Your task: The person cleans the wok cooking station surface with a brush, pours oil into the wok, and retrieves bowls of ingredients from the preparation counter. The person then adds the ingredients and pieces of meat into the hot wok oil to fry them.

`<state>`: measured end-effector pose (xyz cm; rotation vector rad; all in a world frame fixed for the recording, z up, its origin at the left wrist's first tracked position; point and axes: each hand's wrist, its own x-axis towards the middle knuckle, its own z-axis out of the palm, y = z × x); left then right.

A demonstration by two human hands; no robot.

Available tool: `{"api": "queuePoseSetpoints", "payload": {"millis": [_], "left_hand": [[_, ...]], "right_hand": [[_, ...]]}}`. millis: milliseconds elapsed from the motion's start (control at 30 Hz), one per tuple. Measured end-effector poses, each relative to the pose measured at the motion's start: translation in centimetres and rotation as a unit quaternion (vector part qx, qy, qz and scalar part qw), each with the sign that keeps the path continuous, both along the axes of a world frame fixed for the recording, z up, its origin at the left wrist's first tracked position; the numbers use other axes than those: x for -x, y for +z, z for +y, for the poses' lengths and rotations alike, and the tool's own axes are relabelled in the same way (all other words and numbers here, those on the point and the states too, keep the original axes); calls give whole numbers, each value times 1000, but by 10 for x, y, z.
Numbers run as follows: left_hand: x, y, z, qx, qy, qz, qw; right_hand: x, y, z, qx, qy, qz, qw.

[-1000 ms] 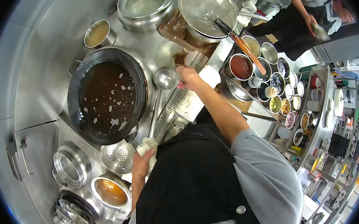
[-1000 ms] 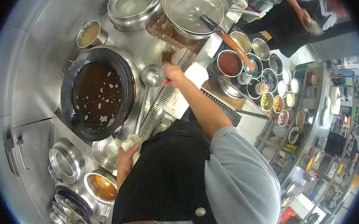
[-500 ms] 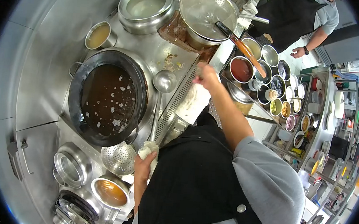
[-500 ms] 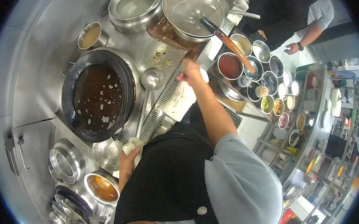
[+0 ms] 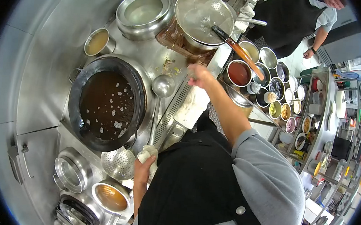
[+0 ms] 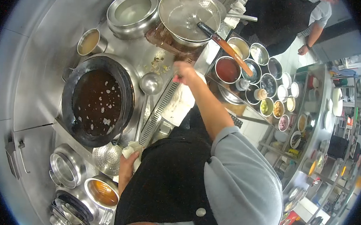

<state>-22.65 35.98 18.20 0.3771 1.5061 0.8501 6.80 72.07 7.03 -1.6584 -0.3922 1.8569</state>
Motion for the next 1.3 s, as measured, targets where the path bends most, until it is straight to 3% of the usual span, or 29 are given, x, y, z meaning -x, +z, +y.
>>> {"api": "queuePoseSetpoints", "payload": {"millis": [100,167,233,300,367,467,567,633,700,767,900,967,1033,1100,1167,1300], "left_hand": [[-1,-1,0,-4,0,9,1000],[-1,-1,0,-12,2,8,1000],[0,0,-2,-8,2,3,1000],[-2,1,-1,-4,3,6,1000],[-3,1,0,0,6,10,1000],[-3,2,-3,0,13,24,1000],[-6,4,-3,-12,12,9,1000],[-6,0,-5,1,20,16,1000],[-6,-4,-7,-7,37,9,999],[-10,-1,-9,-6,50,2,999],[-21,8,-7,3,75,3,997],[-22,4,-9,4,94,2,996],[-24,5,-11,4,100,-19,995],[-35,18,-7,13,111,-12,994],[-46,30,0,17,122,-6,992],[-61,35,-2,35,137,12,990]], "right_hand": [[9,12,-31,30,64,69,995],[7,29,-33,-7,-1,-2,1000],[-9,7,-2,-34,-23,-44,998],[-9,-7,11,-34,32,-71,996],[10,-17,1,-33,194,-111,974],[19,33,-26,-51,190,-134,971],[3,15,-14,-91,147,-166,971],[7,17,-4,-49,207,-169,962],[14,22,-21,-88,283,-174,939],[13,46,-28,-127,245,-193,942],[6,12,3,-78,228,-225,944],[19,41,-10,-103,360,-214,902],[11,42,-6,-103,360,-206,904],[0,22,11,-129,274,-276,912],[-5,15,15,-97,300,-251,915],[7,61,21,-158,404,-229,871]]}}
